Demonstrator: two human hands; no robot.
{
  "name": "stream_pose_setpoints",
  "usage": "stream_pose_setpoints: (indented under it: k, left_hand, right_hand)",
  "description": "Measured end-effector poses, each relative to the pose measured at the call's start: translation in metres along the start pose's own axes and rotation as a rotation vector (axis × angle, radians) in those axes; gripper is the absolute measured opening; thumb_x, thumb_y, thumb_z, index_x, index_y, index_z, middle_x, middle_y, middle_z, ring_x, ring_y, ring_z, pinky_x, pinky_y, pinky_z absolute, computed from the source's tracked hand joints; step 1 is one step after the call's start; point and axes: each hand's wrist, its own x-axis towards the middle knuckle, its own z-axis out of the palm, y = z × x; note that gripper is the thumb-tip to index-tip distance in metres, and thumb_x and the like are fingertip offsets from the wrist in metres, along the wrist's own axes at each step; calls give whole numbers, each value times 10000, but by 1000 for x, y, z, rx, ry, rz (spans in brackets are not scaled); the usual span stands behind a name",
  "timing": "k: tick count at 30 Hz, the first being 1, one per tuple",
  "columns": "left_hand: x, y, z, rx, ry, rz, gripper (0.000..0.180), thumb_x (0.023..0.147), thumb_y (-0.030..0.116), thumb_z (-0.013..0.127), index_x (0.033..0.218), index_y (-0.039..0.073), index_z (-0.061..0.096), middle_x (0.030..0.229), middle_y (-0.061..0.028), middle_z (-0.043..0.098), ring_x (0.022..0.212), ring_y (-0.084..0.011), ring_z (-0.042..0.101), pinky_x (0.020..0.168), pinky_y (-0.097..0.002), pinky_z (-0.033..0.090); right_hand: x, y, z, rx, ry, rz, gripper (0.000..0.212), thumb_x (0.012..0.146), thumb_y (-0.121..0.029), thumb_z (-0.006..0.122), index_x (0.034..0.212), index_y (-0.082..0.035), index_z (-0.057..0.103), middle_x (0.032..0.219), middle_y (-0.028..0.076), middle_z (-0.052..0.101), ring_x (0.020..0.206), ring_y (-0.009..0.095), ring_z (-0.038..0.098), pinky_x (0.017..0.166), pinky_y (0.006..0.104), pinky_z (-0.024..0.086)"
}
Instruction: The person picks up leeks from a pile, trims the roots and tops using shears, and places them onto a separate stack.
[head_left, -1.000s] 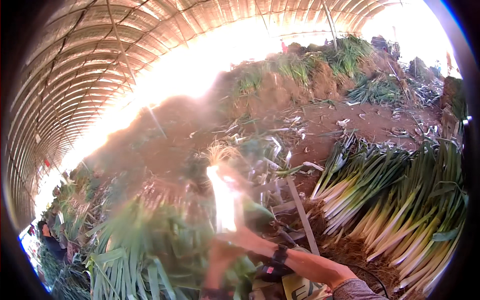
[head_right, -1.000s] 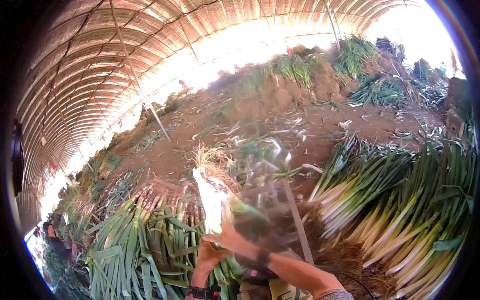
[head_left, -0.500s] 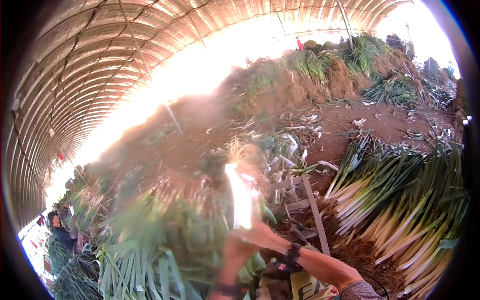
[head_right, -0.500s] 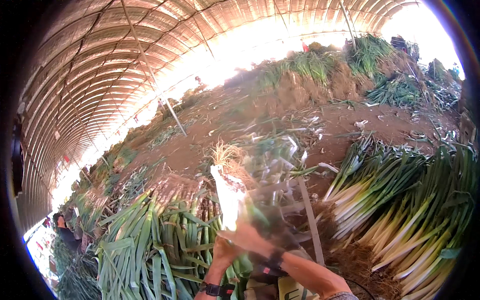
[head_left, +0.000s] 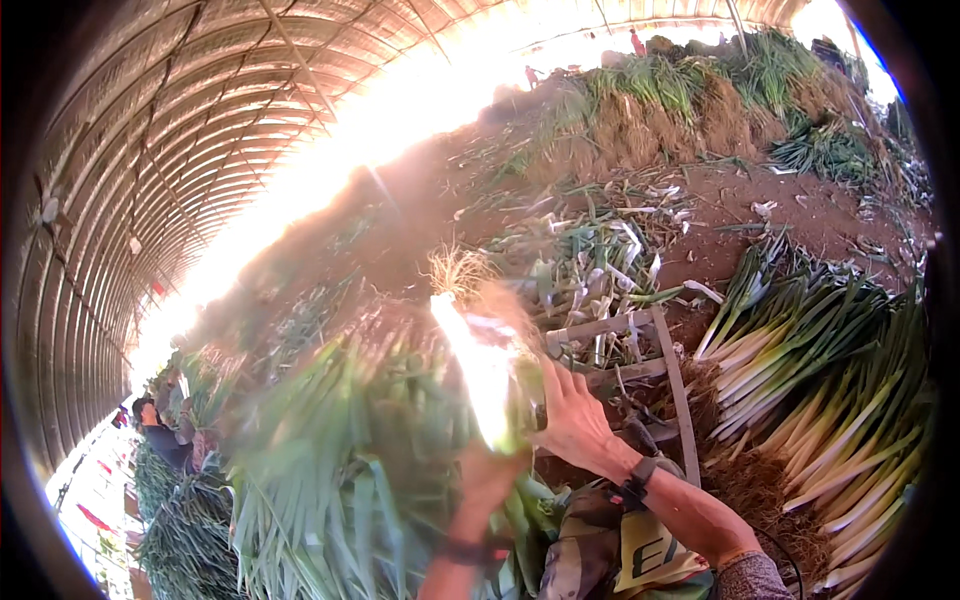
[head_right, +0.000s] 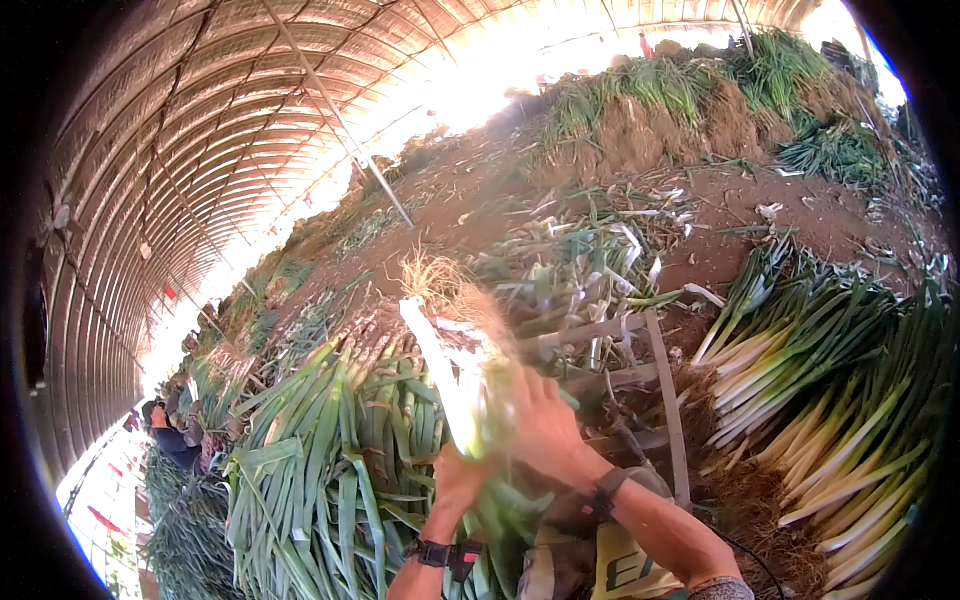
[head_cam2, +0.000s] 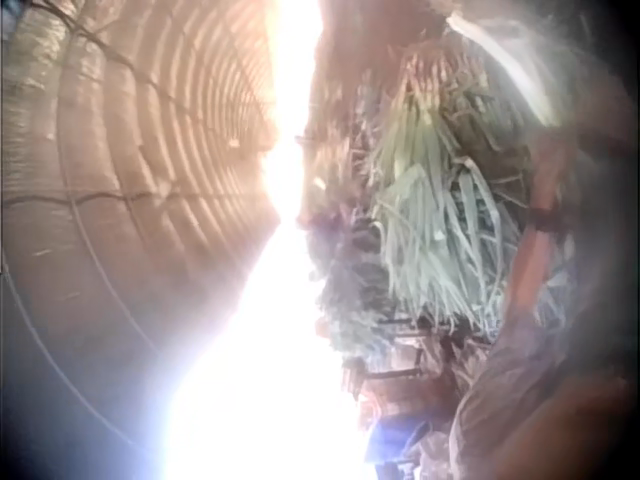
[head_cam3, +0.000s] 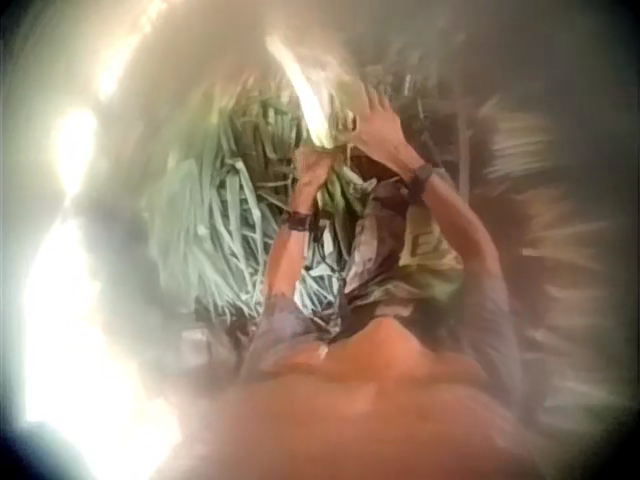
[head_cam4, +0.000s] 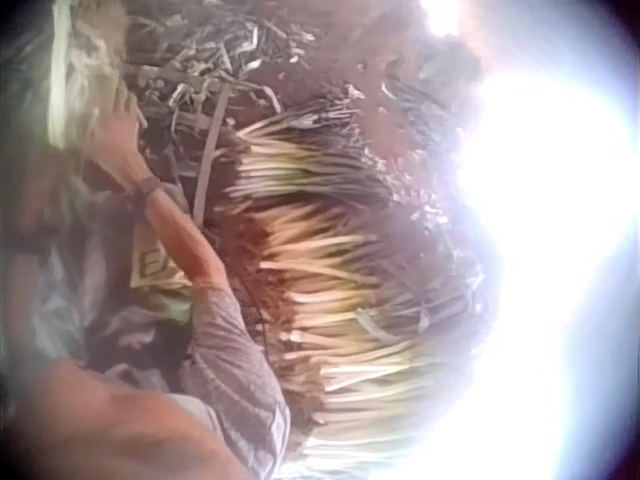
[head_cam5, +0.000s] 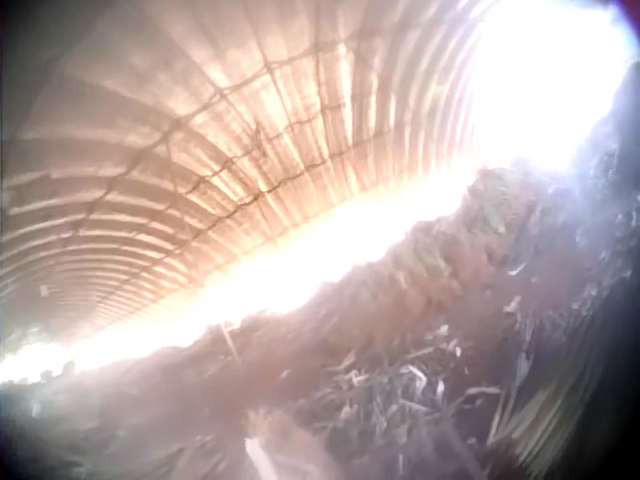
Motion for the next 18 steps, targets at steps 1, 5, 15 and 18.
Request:
stream_pose_setpoints:
  k: [1,5,15,18]
  left_hand:
    - [-4,7,0,4,3,-1,418,794,257,811,1075,-36,711,871,-138,753,729,-188,710,649,-343,575]
    - [-11,-2,-4,208,-86,-165,546,731,389,827,1034,-45,693,915,-212,694,846,-308,681,794,-432,542]
    - [-31,-34,6,169,-1,-16,527,694,294,825,1108,-5,696,973,-151,747,845,-234,733,760,-347,600]
    - [-43,-15,-10,120,-117,-120,537,677,265,811,1140,18,696,996,-143,749,864,-228,732,784,-347,592]
  right_hand:
    - [9,4,7,-57,101,-85,978,762,-278,806,1499,38,246,1472,261,397,1295,418,466,1053,495,447]
    - [41,-12,3,277,7,154,868,830,-163,671,1545,-30,199,1500,262,366,1115,440,593,917,485,529]
    - [136,67,-18,-38,92,145,161,851,-55,629,987,-13,704,1061,194,710,966,308,706,861,392,576]
    - [167,77,-57,4,293,219,148,806,-69,601,903,-29,706,926,225,703,901,381,701,807,432,568]
